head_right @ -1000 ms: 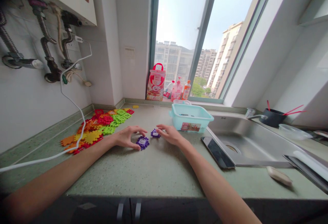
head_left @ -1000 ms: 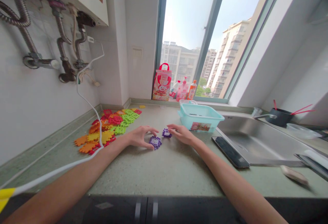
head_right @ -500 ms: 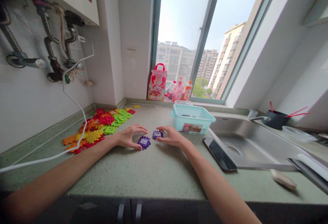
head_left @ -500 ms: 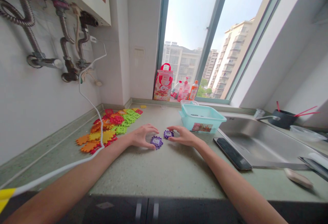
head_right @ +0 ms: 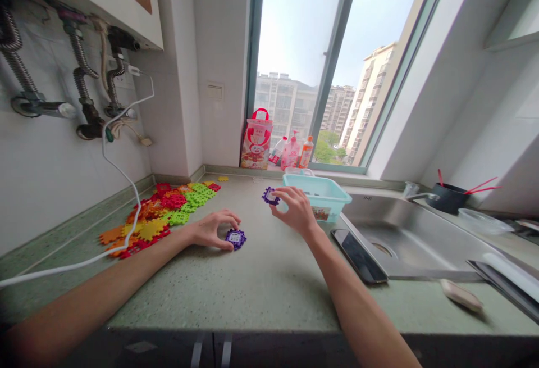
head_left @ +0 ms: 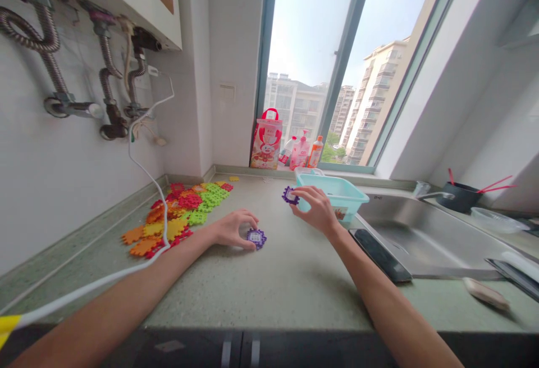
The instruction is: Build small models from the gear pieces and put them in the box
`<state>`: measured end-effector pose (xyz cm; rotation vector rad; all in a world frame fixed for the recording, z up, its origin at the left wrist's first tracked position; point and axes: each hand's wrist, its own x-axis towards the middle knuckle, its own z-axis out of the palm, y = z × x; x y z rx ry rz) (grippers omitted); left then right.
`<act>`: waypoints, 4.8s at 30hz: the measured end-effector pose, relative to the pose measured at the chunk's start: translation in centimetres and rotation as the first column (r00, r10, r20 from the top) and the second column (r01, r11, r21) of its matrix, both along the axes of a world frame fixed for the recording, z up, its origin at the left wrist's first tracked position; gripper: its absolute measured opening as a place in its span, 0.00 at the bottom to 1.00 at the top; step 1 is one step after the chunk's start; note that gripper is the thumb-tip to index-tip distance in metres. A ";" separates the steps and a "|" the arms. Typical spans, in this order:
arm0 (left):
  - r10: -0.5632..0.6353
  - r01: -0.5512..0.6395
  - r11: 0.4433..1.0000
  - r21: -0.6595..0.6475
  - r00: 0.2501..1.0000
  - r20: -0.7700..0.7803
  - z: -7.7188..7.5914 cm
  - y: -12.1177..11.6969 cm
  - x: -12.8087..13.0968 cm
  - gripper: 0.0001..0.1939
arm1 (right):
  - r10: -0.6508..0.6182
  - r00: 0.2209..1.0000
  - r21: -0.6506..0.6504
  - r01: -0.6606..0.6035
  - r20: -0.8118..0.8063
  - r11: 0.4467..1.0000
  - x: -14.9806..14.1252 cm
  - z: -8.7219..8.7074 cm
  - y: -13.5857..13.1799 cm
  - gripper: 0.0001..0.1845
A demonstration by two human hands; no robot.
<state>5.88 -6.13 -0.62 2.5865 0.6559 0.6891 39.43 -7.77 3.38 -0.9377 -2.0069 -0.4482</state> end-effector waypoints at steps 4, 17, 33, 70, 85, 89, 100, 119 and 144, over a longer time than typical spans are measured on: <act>-0.001 0.001 1.000 0.018 1.000 0.022 -0.3 0.2 0.1 0.22 | -0.370 0.913 0.109 0.391 -0.173 0.914 3.6 1.6 0.6 0.17; 0.069 -0.104 0.970 0.218 0.984 0.163 0.6 -0.1 0.4 0.23 | -0.579 0.807 0.038 0.586 -0.116 0.809 5.8 1.5 0.6 0.26; 0.231 -0.249 0.932 0.264 0.968 0.097 0.4 0.1 0.3 0.23 | 0.306 0.924 -0.269 -0.243 0.228 0.932 -5.4 -3.5 -1.0 0.29; 0.165 -0.175 0.982 0.065 0.977 0.134 -0.7 1.0 0.5 0.53 | 0.286 0.953 -0.208 -0.262 0.095 0.942 -5.2 -2.4 -1.1 0.13; 0.442 -0.414 0.880 0.231 0.893 -0.082 -2.5 4.1 -1.6 0.33 | -0.565 0.816 -0.082 0.559 -0.122 0.825 6.9 -1.1 2.2 0.23; 0.434 -0.404 0.873 0.273 0.899 -0.058 -2.5 4.1 -1.9 0.28 | -0.569 0.815 -0.106 0.559 -0.113 0.822 6.7 -1.3 2.3 0.23; 0.302 -0.251 0.881 0.401 0.951 -0.067 3.9 0.3 -2.4 0.20 | -0.562 0.824 -0.152 0.547 -0.070 0.823 6.6 -1.1 1.7 0.26; 0.577 -0.482 0.797 0.364 0.786 -0.224 2.2 -10.0 -22.2 0.35 | -0.158 0.981 0.105 0.147 0.116 0.984 1.1 -1.2 1.0 0.30; 0.425 -0.352 0.900 0.256 0.837 -0.345 1.8 -9.4 -20.9 0.33 | 0.347 0.928 -0.578 -0.211 0.135 0.789 -22.2 -5.2 3.5 0.41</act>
